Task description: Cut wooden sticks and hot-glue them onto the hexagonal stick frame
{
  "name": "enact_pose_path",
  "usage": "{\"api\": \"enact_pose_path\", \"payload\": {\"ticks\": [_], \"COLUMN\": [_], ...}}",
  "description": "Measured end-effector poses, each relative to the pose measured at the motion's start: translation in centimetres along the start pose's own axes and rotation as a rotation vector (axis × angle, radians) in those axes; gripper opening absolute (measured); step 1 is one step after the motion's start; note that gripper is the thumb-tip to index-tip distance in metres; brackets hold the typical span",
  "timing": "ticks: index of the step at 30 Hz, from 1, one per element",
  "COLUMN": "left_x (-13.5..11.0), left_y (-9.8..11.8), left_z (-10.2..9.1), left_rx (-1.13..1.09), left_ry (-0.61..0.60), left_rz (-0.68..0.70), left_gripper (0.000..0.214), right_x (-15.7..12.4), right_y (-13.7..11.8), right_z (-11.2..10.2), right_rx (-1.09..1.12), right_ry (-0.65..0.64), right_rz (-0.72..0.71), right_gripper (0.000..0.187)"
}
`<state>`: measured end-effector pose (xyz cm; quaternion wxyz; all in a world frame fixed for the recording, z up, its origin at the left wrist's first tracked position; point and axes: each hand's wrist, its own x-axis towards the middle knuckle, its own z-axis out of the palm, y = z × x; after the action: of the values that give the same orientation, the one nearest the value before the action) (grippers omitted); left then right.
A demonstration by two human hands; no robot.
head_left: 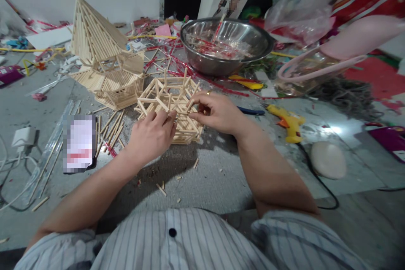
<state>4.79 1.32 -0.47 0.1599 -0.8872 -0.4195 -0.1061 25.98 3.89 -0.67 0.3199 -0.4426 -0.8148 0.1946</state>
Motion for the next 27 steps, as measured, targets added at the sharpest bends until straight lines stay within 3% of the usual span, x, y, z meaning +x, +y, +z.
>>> {"api": "enact_pose_path", "payload": {"ticks": [9, 15, 19, 23, 27], "left_x": [-0.1, 0.0, -0.2, -0.4, -0.2], "left_y": [0.0, 0.0, -0.2, -0.7, -1.1], "left_z": [0.0, 0.0, 0.4, 0.5, -0.1], "left_rx": [0.021, -0.004, -0.014, -0.039, -0.059], "left_ry": [0.015, -0.017, 0.064, 0.203, 0.258], "left_rz": [0.005, -0.012, 0.001, 0.001, -0.044], "left_gripper": [0.036, 0.036, 0.032, 0.030, 0.031], "right_x": [0.0, 0.0, 0.2, 0.4, 0.5], "right_y": [-0.1, -0.4, -0.5, -0.2, 0.0], "right_z": [1.2, 2.6, 2.6, 2.3, 2.2], "right_rx": [-0.059, -0.111, 0.009, 0.247, 0.355], "right_ry": [0.008, 0.090, 0.129, 0.102, 0.075], "right_rz": [-0.023, 0.059, 0.080, 0.060, 0.038], "right_gripper": [0.019, 0.031, 0.034, 0.038, 0.037]}}
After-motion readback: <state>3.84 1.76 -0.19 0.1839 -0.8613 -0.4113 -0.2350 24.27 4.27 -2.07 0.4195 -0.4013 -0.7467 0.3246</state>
